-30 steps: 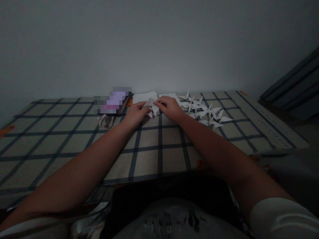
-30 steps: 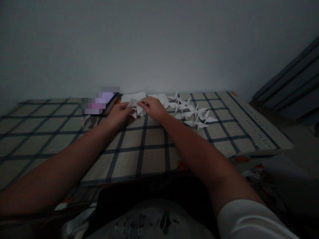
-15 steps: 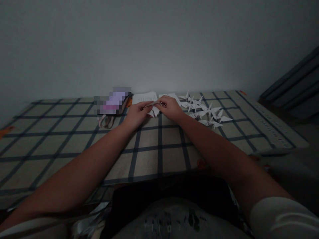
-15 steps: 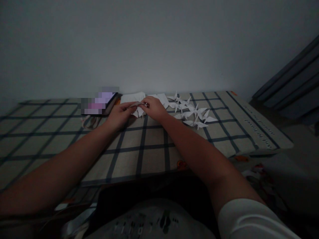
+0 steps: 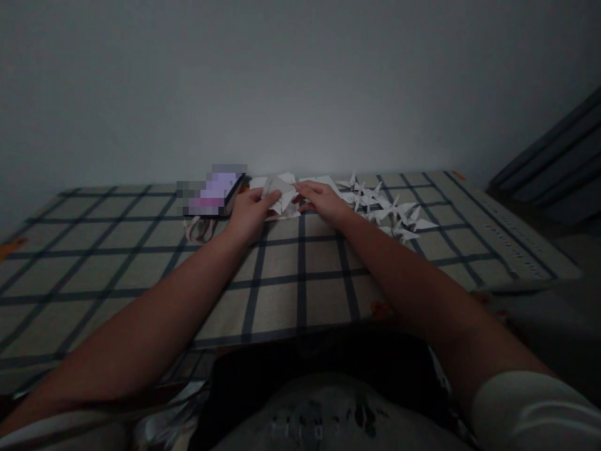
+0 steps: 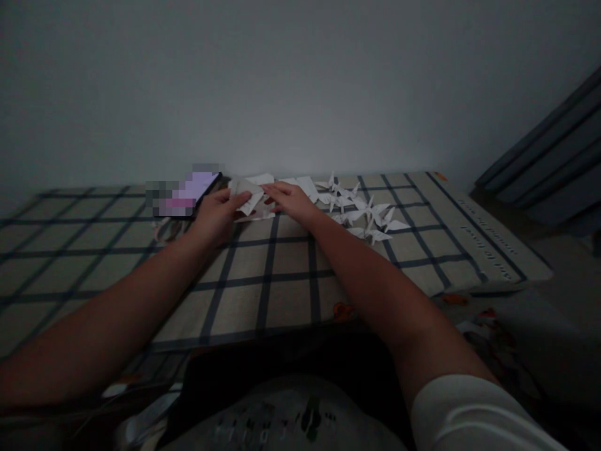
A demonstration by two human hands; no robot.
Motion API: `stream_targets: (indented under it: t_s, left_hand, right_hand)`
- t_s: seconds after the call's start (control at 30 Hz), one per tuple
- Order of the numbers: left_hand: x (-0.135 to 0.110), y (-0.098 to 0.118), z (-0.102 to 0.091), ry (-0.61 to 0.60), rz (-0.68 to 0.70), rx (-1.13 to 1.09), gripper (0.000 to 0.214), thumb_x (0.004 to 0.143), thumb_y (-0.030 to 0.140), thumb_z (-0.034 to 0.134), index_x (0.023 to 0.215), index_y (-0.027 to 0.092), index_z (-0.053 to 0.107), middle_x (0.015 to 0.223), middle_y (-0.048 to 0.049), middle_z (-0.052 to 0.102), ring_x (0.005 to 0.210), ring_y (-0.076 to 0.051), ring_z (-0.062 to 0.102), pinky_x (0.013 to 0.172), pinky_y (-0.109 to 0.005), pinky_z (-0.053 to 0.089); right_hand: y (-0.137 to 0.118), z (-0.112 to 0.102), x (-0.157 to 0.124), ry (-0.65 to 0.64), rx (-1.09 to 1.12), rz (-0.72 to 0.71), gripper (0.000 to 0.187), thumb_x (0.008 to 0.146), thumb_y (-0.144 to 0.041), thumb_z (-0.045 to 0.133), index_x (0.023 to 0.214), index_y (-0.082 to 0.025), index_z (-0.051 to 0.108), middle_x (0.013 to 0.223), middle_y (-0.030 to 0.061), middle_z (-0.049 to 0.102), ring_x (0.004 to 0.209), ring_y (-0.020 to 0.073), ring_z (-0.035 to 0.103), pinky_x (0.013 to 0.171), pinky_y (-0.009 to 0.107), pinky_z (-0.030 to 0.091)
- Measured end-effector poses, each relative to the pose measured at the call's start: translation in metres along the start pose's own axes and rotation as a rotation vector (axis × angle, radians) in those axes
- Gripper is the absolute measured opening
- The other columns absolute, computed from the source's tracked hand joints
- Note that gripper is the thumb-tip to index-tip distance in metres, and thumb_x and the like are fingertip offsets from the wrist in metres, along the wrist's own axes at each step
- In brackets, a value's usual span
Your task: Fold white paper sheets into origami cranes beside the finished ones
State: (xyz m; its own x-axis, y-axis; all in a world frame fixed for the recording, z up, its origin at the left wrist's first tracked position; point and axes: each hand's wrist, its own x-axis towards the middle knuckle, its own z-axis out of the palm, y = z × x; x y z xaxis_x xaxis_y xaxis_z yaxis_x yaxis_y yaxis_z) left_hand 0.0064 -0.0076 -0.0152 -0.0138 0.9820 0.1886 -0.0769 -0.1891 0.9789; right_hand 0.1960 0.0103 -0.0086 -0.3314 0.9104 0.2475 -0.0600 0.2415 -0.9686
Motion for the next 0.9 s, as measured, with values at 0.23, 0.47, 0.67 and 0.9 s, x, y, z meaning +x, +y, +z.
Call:
stream_targets:
  t_s: [0.23, 0.47, 0.67, 0.9]
  left_hand:
    - [-0.004, 0.007, 0.002, -0.013, -0.030, -0.088, 0.049, 0.058, 0.045, 0.092, 0.091, 0.013, 0.076, 0.086, -0.0069, 0.075, 0.072, -0.018, 0.069, 0.070, -0.032, 0.059]
    - [-0.007, 0.004, 0.001, -0.059, 0.026, 0.045, 0.055, 0.061, 0.057, 0.089, 0.089, 0.011, 0.078, 0.079, -0.0082, 0.075, 0.068, -0.019, 0.069, 0.069, -0.031, 0.057]
    - [-0.005, 0.002, 0.001, -0.065, 0.020, 0.111, 0.049, 0.063, 0.057, 0.086, 0.082, 0.012, 0.078, 0.076, -0.0077, 0.074, 0.069, -0.021, 0.068, 0.071, -0.034, 0.057]
    - [-0.011, 0.009, 0.007, -0.144, -0.015, 0.007, 0.036, 0.062, 0.034, 0.082, 0.092, 0.014, 0.077, 0.085, -0.0049, 0.075, 0.077, -0.019, 0.068, 0.077, -0.033, 0.056]
  right_hand:
    - [-0.001, -0.002, -0.004, -0.061, 0.074, 0.036, 0.031, 0.088, -0.034, 0.071, 0.117, -0.022, 0.072, 0.121, 0.0059, 0.071, 0.101, 0.0148, 0.066, 0.076, 0.024, 0.060]
    - [-0.001, 0.004, -0.004, -0.094, 0.047, 0.059, 0.030, 0.082, -0.028, 0.077, 0.109, -0.017, 0.070, 0.111, 0.0066, 0.072, 0.090, 0.0133, 0.068, 0.069, 0.021, 0.060]
    - [0.002, 0.007, -0.003, -0.094, 0.103, 0.098, 0.026, 0.081, -0.025, 0.078, 0.101, -0.018, 0.063, 0.088, 0.0016, 0.071, 0.077, 0.0121, 0.068, 0.068, 0.023, 0.059]
    - [0.002, 0.007, -0.002, -0.024, -0.020, 0.037, 0.023, 0.081, -0.027, 0.078, 0.082, -0.018, 0.056, 0.076, -0.0023, 0.065, 0.067, 0.0092, 0.062, 0.064, 0.022, 0.054]
